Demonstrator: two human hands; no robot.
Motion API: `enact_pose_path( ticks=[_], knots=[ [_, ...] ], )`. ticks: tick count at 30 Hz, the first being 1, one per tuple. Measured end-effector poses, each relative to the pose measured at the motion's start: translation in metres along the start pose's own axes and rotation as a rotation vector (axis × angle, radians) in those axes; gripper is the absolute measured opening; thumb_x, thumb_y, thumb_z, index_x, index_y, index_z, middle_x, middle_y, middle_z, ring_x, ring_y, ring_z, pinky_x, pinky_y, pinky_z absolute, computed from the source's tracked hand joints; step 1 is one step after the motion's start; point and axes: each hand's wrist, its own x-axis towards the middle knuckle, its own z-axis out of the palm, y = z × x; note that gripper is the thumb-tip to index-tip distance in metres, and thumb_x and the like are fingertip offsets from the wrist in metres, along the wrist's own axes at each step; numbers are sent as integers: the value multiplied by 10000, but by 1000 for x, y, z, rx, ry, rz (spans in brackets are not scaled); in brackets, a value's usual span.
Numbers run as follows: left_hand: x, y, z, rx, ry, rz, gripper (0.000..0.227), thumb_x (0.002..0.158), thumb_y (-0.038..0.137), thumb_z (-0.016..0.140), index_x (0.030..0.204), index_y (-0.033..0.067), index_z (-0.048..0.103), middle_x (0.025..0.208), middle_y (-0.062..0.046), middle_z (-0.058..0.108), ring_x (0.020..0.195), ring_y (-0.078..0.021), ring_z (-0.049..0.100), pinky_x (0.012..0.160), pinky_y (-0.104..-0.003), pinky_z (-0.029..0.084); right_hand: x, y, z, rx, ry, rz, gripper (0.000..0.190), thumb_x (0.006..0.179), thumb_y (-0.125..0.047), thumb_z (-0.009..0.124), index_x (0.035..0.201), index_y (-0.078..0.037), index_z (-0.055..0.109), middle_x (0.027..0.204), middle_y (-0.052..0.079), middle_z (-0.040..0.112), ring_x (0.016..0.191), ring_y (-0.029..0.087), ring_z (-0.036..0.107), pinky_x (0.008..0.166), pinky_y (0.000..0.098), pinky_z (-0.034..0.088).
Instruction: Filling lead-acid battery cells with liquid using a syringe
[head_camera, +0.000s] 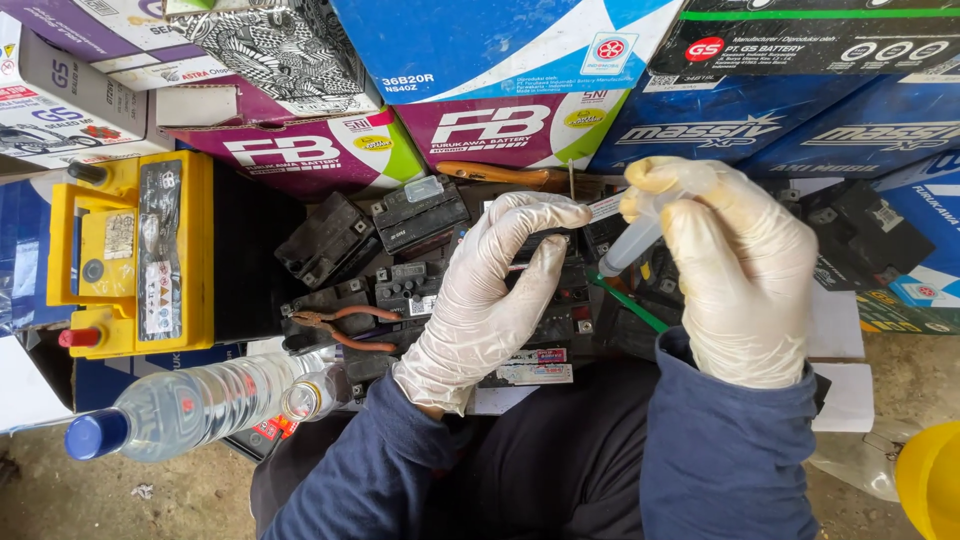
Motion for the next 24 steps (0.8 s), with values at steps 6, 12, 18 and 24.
enact_pose_path(
  ticks=[6, 12, 18, 24],
  knots=[
    [0, 0, 1, -22, 15, 24, 216, 1062, -1, 499, 1223, 51, 634, 1226, -90, 675, 1208, -260, 650, 1129, -387, 510, 1, 1, 2, 11, -96, 43, 216, 1062, -169, 554, 1171, -9, 650, 1244, 166, 681, 1074, 246, 712, 977, 321, 599],
    [0, 0, 0, -32, 23, -9, 205, 1053, 25, 502, 1204, 56, 637, 1222, -89, 678, 1211, -254, 656, 1137, -392, 517, 0, -1, 2, -17, -33, -29, 225, 1082, -153, 520, 1157, 24, 636, 1214, 208, 674, 1017, 259, 704, 996, 360, 595],
    [0, -2, 0, -34, 24, 11, 200, 1061, 19, 502, 1205, 54, 636, 1218, -92, 675, 1203, -257, 655, 1126, -390, 520, 2, -2, 6, -14, -65, 57, 171, 1050, -62, 530, 1149, -10, 659, 1230, 163, 689, 1050, 225, 711, 969, 306, 595],
    [0, -1, 2, -48, 3, -31, 210, 1063, 48, 494, 1220, 66, 632, 1221, -86, 669, 1197, -242, 635, 1120, -375, 489, 7, 5, 7, -84, -206, -51, 146, 1060, -22, 576, 1177, 6, 659, 1214, 161, 702, 1121, 250, 715, 1021, 339, 602]
  ],
)
